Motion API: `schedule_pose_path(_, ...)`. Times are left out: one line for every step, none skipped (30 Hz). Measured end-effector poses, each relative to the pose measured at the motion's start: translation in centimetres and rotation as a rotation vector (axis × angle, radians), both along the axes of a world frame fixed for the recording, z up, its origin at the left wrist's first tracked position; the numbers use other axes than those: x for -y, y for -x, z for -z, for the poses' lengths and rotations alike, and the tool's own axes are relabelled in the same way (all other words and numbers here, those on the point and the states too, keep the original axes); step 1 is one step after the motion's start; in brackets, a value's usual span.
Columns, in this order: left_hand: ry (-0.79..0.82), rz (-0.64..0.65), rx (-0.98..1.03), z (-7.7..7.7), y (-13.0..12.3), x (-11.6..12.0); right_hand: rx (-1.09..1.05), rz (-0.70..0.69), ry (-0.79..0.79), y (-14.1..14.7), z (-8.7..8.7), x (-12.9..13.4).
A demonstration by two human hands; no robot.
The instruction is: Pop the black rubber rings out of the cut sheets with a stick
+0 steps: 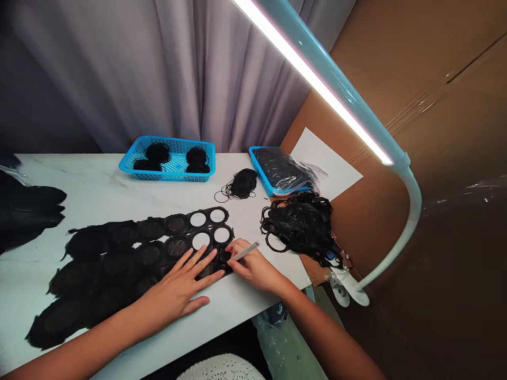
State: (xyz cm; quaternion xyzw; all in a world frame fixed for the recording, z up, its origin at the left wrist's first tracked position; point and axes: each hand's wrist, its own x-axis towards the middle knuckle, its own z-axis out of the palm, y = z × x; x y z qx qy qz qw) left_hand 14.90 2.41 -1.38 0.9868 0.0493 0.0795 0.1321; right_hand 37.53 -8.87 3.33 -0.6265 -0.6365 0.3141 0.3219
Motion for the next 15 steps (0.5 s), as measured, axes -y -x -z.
schedule_pose_path(-0.006, 0.004, -0.008, -0.05, 0.03, -0.06, 0.008, -0.008, 0.001, -0.05, -0.04, -0.10)
schedule_pose_path(-0.011, 0.008, -0.015, -0.12, 0.04, -0.09, 0.016, -0.015, 0.003, -0.08, -0.07, -0.18)
schedule_pose_path(-0.014, 0.011, -0.019, -0.20, 0.03, -0.10, 0.022, -0.023, 0.006, -0.09, -0.09, -0.24)
schedule_pose_path(-0.015, 0.011, -0.019, -0.28, 0.01, -0.09, 0.025, -0.029, 0.010, -0.10, -0.10, -0.27)
schedule_pose_path(-0.014, 0.011, -0.016, -0.34, -0.01, -0.06, 0.028, -0.034, 0.014, -0.10, -0.11, -0.29)
schedule_pose_path(-0.012, 0.010, -0.010, -0.38, -0.02, -0.03, 0.029, -0.037, 0.018, -0.11, -0.11, -0.29)
schedule_pose_path(-0.009, 0.010, -0.002, -0.40, -0.04, 0.00, 0.027, -0.039, 0.022, -0.12, -0.11, -0.28)
schedule_pose_path(-0.005, 0.009, 0.008, -0.40, -0.04, 0.03, 0.021, -0.040, 0.027, -0.14, -0.12, -0.28)
schedule_pose_path(-0.001, 0.009, 0.017, -0.39, -0.04, 0.04, 0.013, -0.038, 0.030, -0.15, -0.13, -0.27)
schedule_pose_path(0.002, 0.009, 0.025, -0.37, -0.03, 0.05, 0.004, -0.037, 0.033, -0.17, -0.15, -0.26)
schedule_pose_path(0.002, 0.009, 0.029, -0.33, -0.03, 0.06, -0.004, -0.035, 0.036, -0.18, -0.16, -0.26)
schedule_pose_path(0.001, 0.009, 0.030, -0.29, -0.02, 0.06, -0.010, -0.034, 0.038, -0.19, -0.16, -0.26)
schedule_pose_path(-0.001, 0.009, 0.029, -0.24, -0.02, 0.05, -0.016, -0.032, 0.041, -0.21, -0.15, -0.26)
schedule_pose_path(-0.002, 0.009, 0.026, -0.19, -0.02, 0.05, -0.020, -0.029, 0.042, -0.22, -0.12, -0.27)
schedule_pose_path(-0.003, 0.010, 0.024, -0.13, -0.01, 0.04, -0.025, -0.025, 0.042, -0.23, -0.09, -0.28)
